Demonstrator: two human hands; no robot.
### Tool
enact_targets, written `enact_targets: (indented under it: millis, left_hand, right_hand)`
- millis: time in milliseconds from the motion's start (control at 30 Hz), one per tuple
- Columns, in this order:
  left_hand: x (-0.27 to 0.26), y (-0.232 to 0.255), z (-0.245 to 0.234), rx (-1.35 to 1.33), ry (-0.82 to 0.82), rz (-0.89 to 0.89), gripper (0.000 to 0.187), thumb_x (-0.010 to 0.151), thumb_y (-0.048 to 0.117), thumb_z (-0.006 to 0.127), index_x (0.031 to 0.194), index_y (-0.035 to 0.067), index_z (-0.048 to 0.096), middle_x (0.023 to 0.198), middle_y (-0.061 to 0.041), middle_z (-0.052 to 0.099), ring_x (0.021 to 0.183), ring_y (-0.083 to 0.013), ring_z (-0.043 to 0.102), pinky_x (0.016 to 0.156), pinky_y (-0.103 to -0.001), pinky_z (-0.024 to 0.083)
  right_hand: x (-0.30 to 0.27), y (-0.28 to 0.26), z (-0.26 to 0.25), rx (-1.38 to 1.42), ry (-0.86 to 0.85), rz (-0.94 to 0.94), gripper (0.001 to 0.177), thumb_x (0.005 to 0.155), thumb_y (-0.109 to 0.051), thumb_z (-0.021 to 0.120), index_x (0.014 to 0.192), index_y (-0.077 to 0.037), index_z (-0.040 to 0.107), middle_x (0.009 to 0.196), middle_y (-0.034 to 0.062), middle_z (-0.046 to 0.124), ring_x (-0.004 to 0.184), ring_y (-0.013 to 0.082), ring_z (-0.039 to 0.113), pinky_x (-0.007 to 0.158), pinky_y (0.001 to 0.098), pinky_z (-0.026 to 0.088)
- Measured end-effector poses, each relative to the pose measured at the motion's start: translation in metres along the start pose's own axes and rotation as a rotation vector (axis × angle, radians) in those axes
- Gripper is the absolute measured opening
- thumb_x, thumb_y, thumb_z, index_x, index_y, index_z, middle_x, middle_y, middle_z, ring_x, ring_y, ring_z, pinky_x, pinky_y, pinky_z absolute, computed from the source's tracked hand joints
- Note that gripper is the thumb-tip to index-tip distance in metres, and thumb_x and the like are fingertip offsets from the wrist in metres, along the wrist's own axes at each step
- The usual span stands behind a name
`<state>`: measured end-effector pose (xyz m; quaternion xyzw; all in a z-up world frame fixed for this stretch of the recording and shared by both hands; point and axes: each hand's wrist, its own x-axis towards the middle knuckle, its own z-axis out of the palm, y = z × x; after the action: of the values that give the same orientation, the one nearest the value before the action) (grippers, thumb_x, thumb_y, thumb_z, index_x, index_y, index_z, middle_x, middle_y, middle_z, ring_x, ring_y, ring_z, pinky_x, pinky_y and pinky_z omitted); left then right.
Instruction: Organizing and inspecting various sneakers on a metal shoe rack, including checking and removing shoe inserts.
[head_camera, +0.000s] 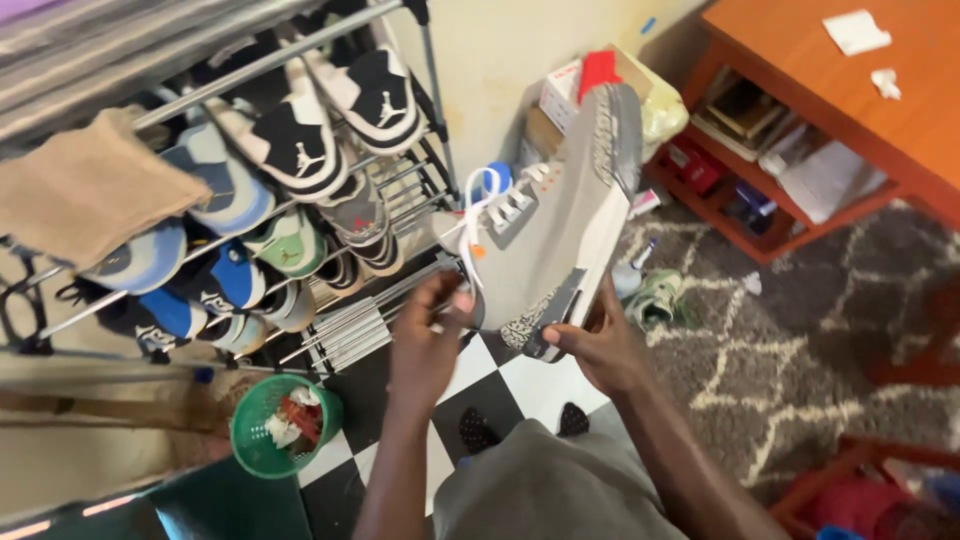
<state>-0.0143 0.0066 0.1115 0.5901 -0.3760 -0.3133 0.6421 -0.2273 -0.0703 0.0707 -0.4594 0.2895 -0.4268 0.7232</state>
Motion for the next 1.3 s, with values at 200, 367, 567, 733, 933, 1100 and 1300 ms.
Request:
enact_targets:
  millis: [200, 367, 567, 733, 933, 1100, 1300]
  left_hand:
    - [-0.011, -0.059, -0.005, 0.085, -0.174, -0.121, 0.042, 0.109, 0.041, 0.060, 0.098, 0.000, 0.065, 0.088, -0.008, 0.055, 0.082, -0.0150, 0.049, 0.074, -0.033, 0.044]
    - [0.006, -0.070, 0.015, 0.487, -0.345, -0.250, 0.046, 0.103, 0.043, 0.056, 0.091, 0.001, 0.067, 0.074, -0.014, 0.062, 0.069, -0.0255, 0.056, 0.067, -0.040, 0.046]
    - [0.004, -0.121, 0.071, 0.614, -0.586, -0.238, 0.040, 0.102, 0.039, 0.053, 0.092, 0.004, 0.070, 0.082, -0.018, 0.071, 0.076, -0.0321, 0.069, 0.073, -0.046, 0.050]
    - [-0.010, -0.111, 0.138, 0.774, -0.841, -0.214, 0.038, 0.097, 0.039, 0.062, 0.082, 0.005, 0.070, 0.077, -0.020, 0.069, 0.077, -0.0371, 0.068, 0.076, -0.050, 0.050]
    - [0.010, -0.113, 0.231, 0.605, -0.966, 0.143, 0.031, 0.092, 0.027, 0.067, 0.074, 0.002, 0.065, 0.078, -0.013, 0.064, 0.086, -0.0349, 0.063, 0.080, -0.047, 0.045]
    - [0.010, -0.176, 0.323, 0.546, -1.073, -0.137, 0.024, 0.093, 0.023, 0.070, 0.086, 0.000, 0.072, 0.093, -0.014, 0.062, 0.090, -0.0313, 0.063, 0.079, -0.043, 0.050]
    - [-0.008, -0.282, 0.418, 0.445, -0.872, -0.483, 0.023, 0.085, 0.024, 0.075, 0.096, 0.004, 0.073, 0.123, -0.009, 0.061, 0.091, -0.0246, 0.072, 0.071, -0.038, 0.062]
  right_hand:
    - [0.002, -0.008, 0.037, -0.117, 0.191, 0.335, 0.098, 0.081, -0.034, 0.074, 0.162, -0.023, 0.018, 0.144, 0.0094, 0.054, 0.118, 0.0227, 0.061, 0.080, 0.0421, 0.059]
    - [-0.016, 0.065, 0.006, 0.060, 0.335, 0.640, 0.079, 0.091, -0.053, 0.060, 0.155, -0.011, 0.043, 0.123, 0.0099, 0.067, 0.101, 0.0243, 0.066, 0.074, 0.0431, 0.060]
    - [-0.057, 0.083, -0.055, -0.572, 0.354, 0.356, 0.079, 0.092, -0.041, 0.070, 0.155, -0.007, 0.038, 0.145, 0.0177, 0.053, 0.132, 0.0371, 0.053, 0.103, 0.0536, 0.048]
    - [-0.068, 0.053, -0.104, -0.912, 0.129, 0.188, 0.087, 0.076, -0.030, 0.088, 0.152, -0.012, 0.048, 0.165, 0.0143, 0.036, 0.157, 0.0379, 0.020, 0.123, 0.0508, 0.022]
    - [-0.046, 0.001, -0.175, -1.231, 0.093, 0.246, 0.106, 0.056, -0.040, 0.096, 0.148, -0.015, 0.050, 0.168, 0.0146, 0.027, 0.151, 0.0397, 0.014, 0.118, 0.0538, 0.024]
    - [-0.021, -0.011, -0.283, -1.301, 0.021, 0.271, 0.080, 0.061, -0.041, 0.093, 0.131, -0.016, 0.064, 0.160, 0.0140, 0.038, 0.148, 0.0414, 0.024, 0.109, 0.0553, 0.034]
    - [0.001, 0.066, -0.426, -1.042, 0.132, 0.308, 0.041, 0.073, -0.033, 0.086, 0.105, -0.011, 0.074, 0.148, 0.0195, 0.045, 0.134, 0.0408, 0.046, 0.102, 0.0475, 0.046]
